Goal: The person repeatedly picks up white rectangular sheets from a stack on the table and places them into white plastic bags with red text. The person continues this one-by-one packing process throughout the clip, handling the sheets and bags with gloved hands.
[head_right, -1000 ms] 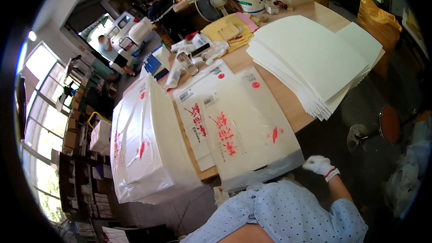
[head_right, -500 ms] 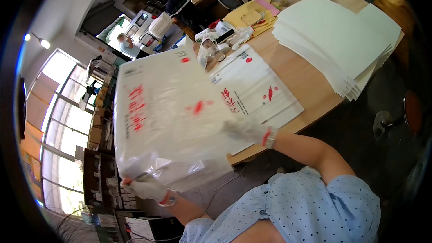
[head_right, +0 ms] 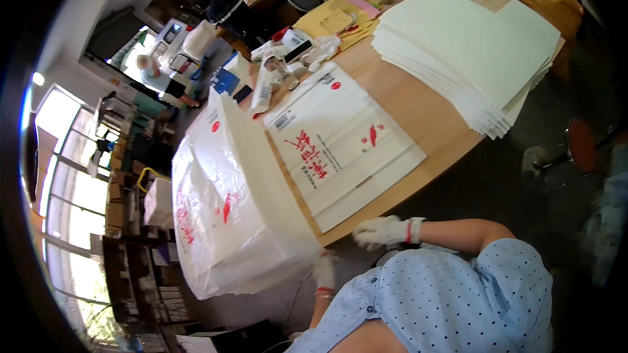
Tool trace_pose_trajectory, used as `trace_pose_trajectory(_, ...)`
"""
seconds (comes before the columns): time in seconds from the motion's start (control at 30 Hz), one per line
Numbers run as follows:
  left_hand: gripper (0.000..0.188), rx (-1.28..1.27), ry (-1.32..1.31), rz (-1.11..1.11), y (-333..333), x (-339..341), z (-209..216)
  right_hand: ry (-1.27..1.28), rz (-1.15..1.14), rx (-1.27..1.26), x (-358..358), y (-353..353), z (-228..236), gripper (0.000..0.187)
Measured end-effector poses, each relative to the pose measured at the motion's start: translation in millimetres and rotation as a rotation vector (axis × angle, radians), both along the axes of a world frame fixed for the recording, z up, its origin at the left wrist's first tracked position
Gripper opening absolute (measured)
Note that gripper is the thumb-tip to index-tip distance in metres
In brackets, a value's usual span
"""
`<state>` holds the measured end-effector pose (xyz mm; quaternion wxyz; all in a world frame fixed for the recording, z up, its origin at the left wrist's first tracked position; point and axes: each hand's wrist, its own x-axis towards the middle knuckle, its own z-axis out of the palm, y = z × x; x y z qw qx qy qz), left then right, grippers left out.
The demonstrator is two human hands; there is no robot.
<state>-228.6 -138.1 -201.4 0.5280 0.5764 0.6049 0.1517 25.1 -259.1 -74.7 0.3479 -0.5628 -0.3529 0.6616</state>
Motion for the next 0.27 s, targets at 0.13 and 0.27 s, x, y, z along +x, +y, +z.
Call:
trace_pose_trajectory(0.13, 0.019, 0.972, 0.013, -0.595, 0.8, 162.2, 20.6, -0.088, -0.45, -0.13, 57.5, -76.7, -50.4, 0.032)
trace_pose_trajectory(0.27, 0.039, 0.619, 0.464, -0.765, 45.3, 227.7, 44.8, -0.13, -0.65, -0.167, 86.4, -116.7, -61.0, 0.028)
